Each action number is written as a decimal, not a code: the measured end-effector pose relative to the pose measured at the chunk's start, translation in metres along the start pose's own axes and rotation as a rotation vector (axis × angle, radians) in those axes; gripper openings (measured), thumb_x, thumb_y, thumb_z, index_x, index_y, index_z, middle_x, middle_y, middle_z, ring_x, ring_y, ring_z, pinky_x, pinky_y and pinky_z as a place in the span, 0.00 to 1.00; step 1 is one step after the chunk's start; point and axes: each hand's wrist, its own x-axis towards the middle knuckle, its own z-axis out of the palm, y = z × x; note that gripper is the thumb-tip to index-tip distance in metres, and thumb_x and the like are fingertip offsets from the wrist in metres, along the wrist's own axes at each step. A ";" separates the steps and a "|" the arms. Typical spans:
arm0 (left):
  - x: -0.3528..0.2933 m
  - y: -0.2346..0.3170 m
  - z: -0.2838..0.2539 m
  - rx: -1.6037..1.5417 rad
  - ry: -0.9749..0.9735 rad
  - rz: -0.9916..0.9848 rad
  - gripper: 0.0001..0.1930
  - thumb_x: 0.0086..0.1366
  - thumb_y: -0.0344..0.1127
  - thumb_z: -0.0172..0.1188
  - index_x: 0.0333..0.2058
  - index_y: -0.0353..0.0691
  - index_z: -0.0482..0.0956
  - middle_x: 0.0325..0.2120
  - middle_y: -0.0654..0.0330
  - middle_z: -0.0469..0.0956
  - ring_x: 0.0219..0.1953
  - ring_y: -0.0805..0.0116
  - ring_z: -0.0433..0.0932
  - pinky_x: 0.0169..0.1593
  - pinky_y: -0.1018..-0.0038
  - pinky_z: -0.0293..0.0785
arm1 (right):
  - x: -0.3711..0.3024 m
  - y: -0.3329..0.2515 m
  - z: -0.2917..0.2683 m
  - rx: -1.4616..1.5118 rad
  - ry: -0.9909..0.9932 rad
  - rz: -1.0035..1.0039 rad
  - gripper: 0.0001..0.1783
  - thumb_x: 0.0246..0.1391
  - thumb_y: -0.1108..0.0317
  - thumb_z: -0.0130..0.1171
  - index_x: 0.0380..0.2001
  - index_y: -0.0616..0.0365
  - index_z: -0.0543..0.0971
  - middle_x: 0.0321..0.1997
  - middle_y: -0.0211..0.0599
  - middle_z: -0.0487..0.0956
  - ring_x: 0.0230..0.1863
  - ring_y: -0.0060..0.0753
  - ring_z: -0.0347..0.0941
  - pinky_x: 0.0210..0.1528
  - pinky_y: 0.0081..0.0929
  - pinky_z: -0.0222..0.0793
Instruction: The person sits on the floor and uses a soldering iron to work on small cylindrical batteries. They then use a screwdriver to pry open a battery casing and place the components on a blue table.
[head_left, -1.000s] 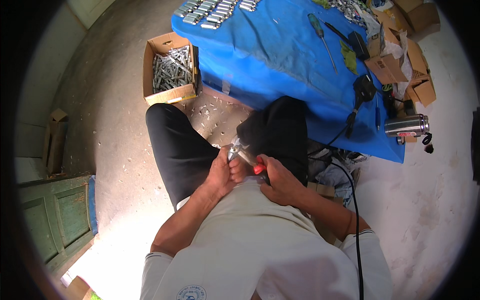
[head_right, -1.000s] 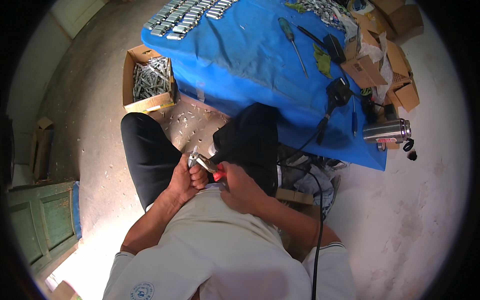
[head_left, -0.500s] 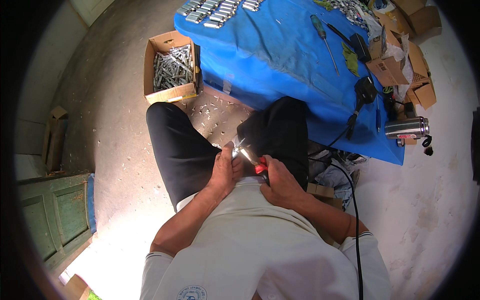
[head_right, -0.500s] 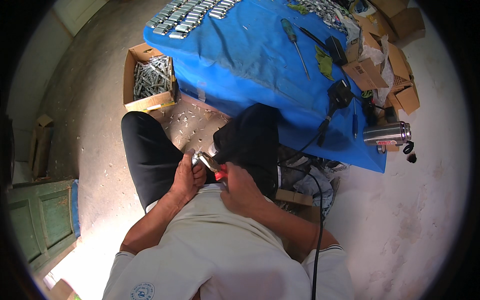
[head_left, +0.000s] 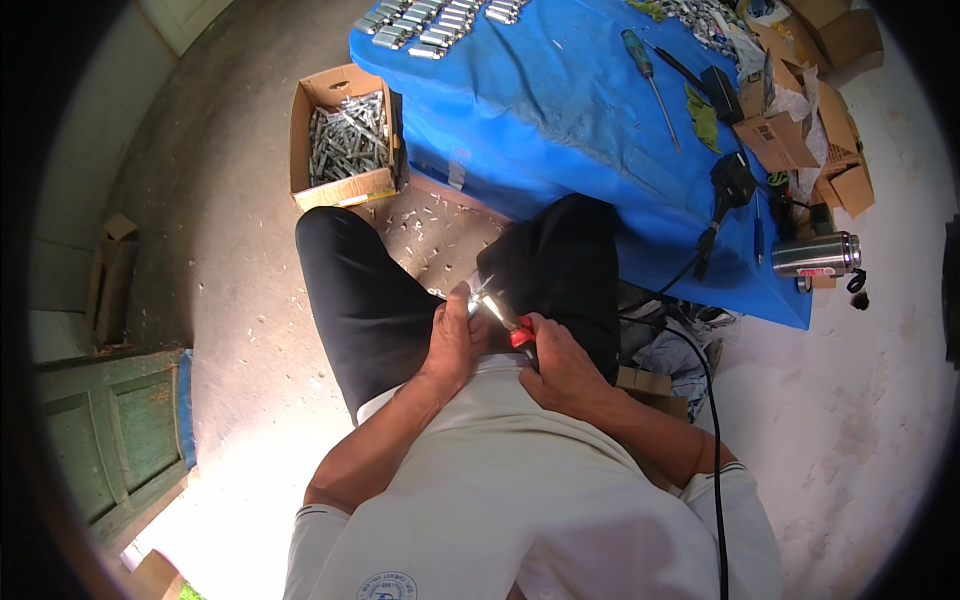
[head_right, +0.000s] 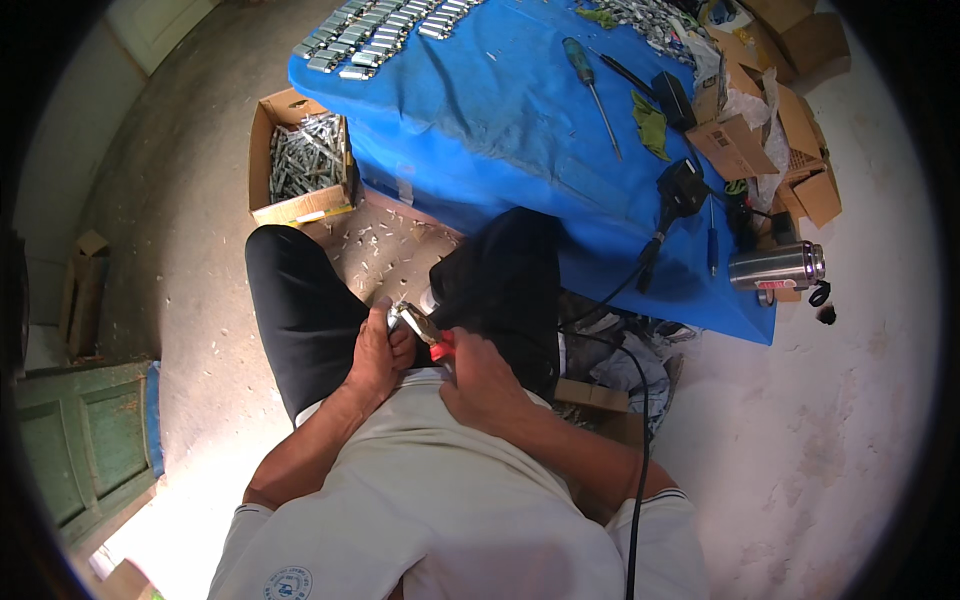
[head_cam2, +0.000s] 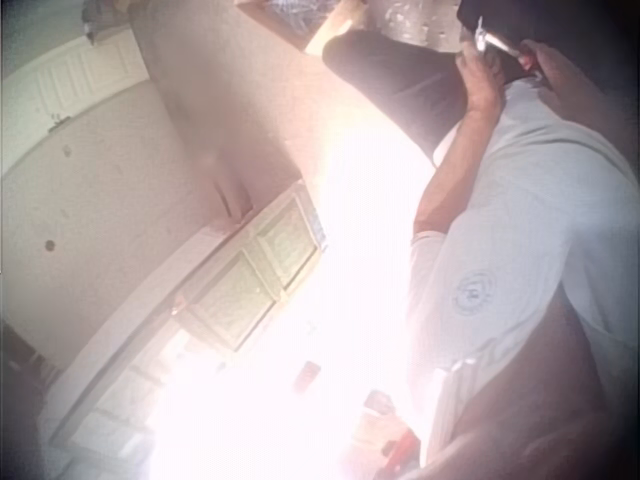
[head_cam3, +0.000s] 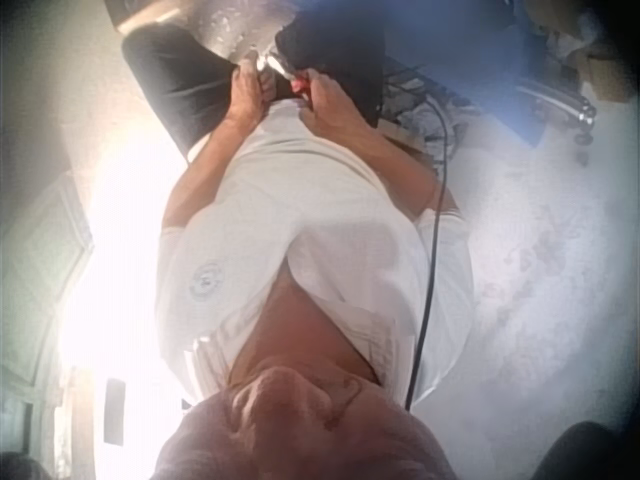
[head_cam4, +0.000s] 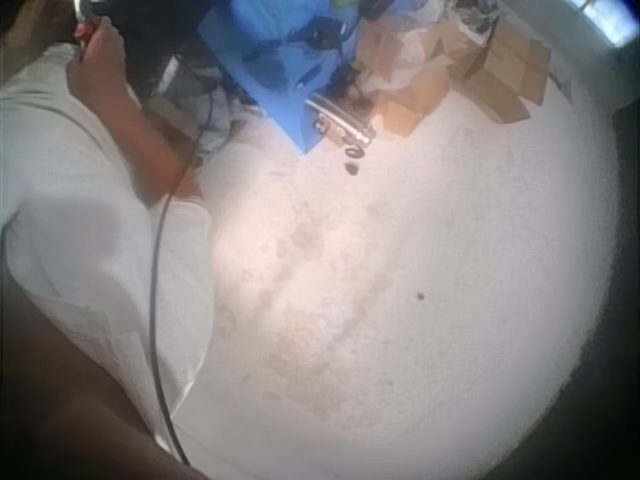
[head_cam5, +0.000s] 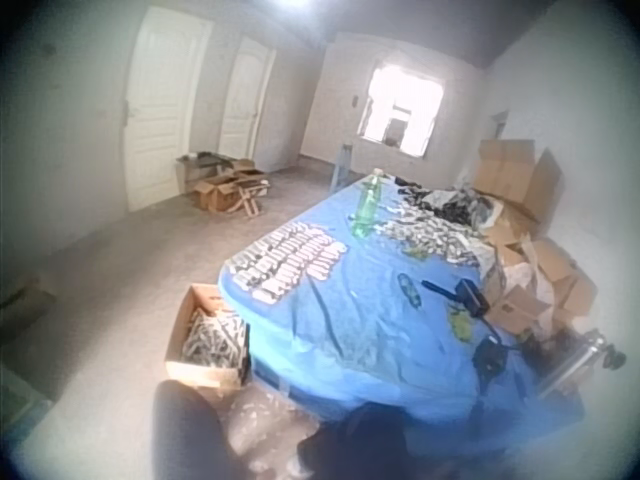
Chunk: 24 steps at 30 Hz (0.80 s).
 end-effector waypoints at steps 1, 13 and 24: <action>0.001 0.000 -0.001 -0.016 -0.011 -0.017 0.26 0.66 0.54 0.42 0.13 0.49 0.54 0.09 0.70 0.52 0.11 0.77 0.49 0.15 0.78 0.43 | 0.001 -0.001 -0.001 -0.004 -0.003 0.009 0.33 0.43 0.72 0.57 0.53 0.73 0.61 0.44 0.60 0.69 0.49 0.59 0.66 0.52 0.45 0.63; 0.001 -0.001 -0.002 0.030 -0.038 0.044 0.26 0.66 0.56 0.42 0.12 0.48 0.55 0.09 0.70 0.52 0.11 0.78 0.50 0.15 0.78 0.44 | 0.001 -0.004 -0.003 0.040 -0.006 0.019 0.33 0.42 0.72 0.56 0.54 0.72 0.61 0.46 0.59 0.70 0.50 0.59 0.66 0.53 0.45 0.64; 0.001 -0.002 -0.003 0.052 -0.003 0.082 0.26 0.66 0.56 0.44 0.14 0.47 0.55 0.10 0.70 0.53 0.11 0.78 0.49 0.15 0.79 0.43 | 0.003 -0.002 -0.001 0.089 -0.039 0.070 0.34 0.44 0.70 0.56 0.55 0.71 0.61 0.47 0.60 0.70 0.51 0.58 0.67 0.55 0.44 0.63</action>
